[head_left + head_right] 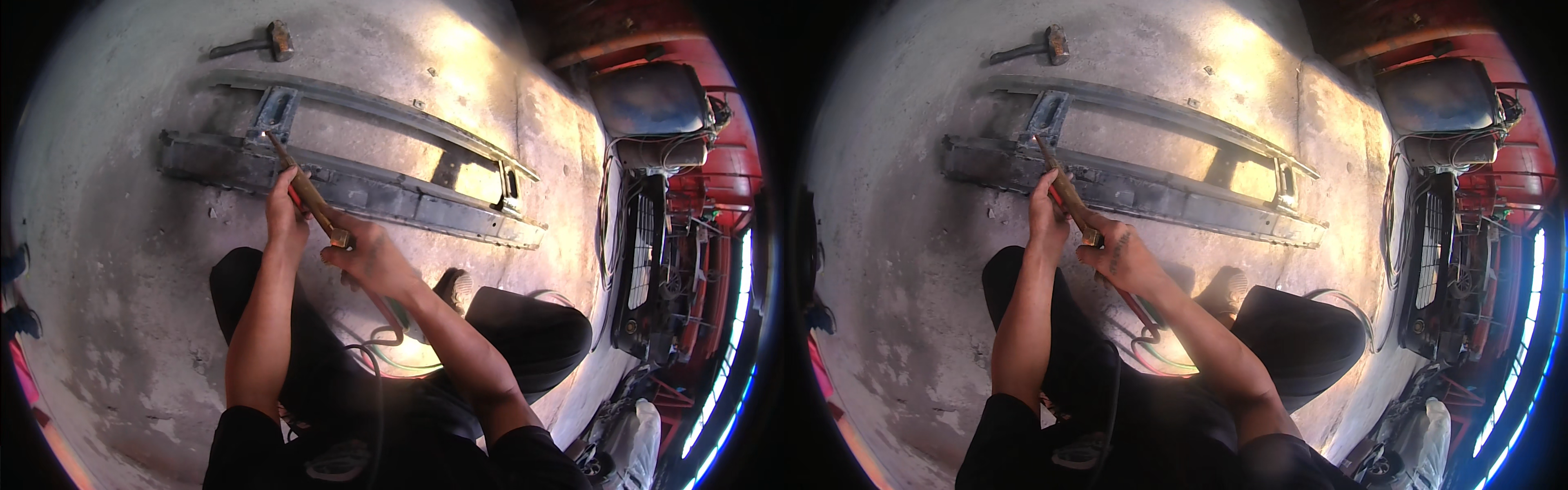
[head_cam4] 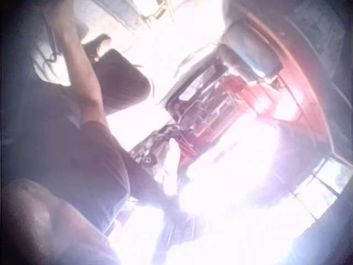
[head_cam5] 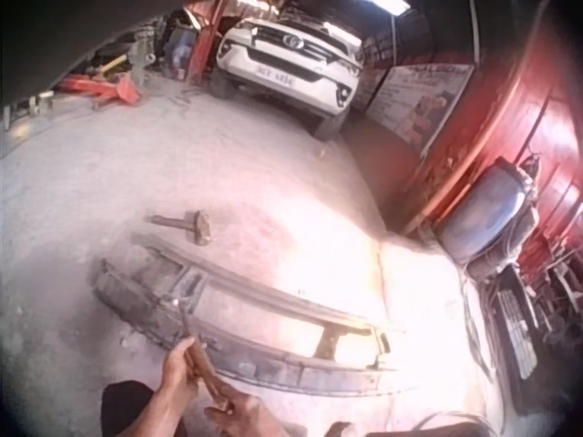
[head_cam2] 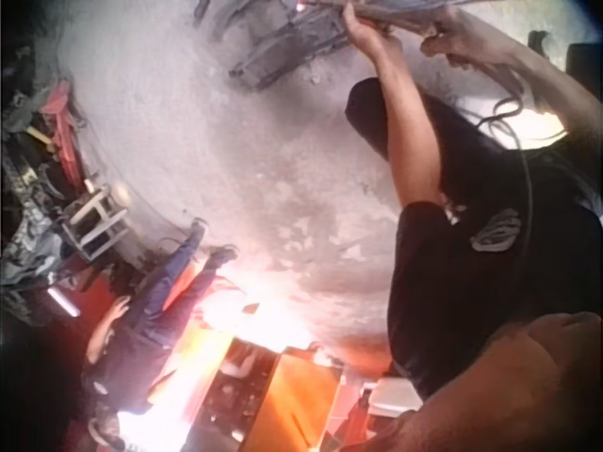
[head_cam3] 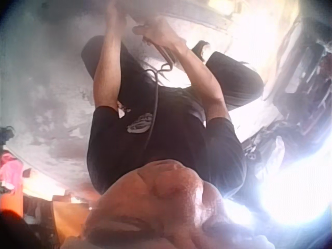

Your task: The person removes a long metal frame from a vehicle, places it on the floor, and then uses a welding torch to heat and weld sections of the frame. The person adjusts the torch and repositions the frame during the process.

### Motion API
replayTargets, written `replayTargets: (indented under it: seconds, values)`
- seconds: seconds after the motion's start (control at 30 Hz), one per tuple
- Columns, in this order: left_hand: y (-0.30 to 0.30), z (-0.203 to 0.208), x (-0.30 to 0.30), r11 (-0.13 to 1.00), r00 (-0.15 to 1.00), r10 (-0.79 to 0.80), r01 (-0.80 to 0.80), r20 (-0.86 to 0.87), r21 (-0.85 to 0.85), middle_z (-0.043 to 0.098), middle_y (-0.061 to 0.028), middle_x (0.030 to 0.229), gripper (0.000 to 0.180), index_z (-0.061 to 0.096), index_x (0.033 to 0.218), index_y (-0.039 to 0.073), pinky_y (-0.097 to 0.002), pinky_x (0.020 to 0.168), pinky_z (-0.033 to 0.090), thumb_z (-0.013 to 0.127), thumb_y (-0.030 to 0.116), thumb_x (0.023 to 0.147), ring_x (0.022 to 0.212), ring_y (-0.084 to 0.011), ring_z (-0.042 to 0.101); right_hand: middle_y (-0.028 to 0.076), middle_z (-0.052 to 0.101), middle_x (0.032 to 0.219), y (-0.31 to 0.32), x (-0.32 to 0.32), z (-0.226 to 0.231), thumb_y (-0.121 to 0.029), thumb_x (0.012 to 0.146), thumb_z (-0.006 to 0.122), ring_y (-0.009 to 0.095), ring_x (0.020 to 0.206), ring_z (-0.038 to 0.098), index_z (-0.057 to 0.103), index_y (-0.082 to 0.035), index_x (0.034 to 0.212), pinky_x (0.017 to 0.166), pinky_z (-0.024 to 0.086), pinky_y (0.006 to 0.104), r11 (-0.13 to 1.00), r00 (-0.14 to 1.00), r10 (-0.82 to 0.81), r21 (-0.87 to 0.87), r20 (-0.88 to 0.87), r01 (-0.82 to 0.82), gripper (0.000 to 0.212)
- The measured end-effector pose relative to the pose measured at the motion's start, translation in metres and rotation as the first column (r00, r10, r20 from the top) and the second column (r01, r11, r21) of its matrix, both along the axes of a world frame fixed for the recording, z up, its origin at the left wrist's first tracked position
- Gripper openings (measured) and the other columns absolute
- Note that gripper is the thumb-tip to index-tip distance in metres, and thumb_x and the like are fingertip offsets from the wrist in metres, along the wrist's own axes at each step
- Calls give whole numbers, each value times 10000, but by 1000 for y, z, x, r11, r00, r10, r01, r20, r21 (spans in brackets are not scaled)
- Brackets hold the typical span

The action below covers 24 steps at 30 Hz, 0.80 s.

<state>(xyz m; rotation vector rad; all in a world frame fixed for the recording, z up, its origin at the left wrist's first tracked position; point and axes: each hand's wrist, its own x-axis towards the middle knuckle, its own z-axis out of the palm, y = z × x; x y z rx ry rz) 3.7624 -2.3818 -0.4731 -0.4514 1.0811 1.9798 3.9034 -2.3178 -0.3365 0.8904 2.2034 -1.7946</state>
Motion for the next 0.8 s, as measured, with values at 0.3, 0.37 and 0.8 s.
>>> replayTargets:
  seconds: [0.3,0.37,0.8]
  values:
    - [0,-4,1,998,999,-45,44,8,41,628,-13,865,303,614,1062,103,-289,486,379,612,370,920,676,-125,577,65,632,766,-1,-2,-3,-23,817,694,121,534,601,489,-62,1442,486,488,278,999,998,-33,0,48,33,659]
    - [4,-2,9,999,1000,-16,17,-9,35,608,-2,739,293,634,972,79,-284,447,348,620,365,911,550,-124,541,57,634,772,-2,0,3,-38,815,699,110,535,590,485,-47,1442,487,480,268,999,999,-20,49,46,18,663]
    - [4,9,13,992,998,-59,58,9,115,551,-21,637,266,600,869,58,-272,388,320,595,314,939,439,-113,468,57,619,752,-11,0,19,-54,797,696,109,506,578,473,5,1432,452,462,257,994,988,-106,-19,115,109,676]
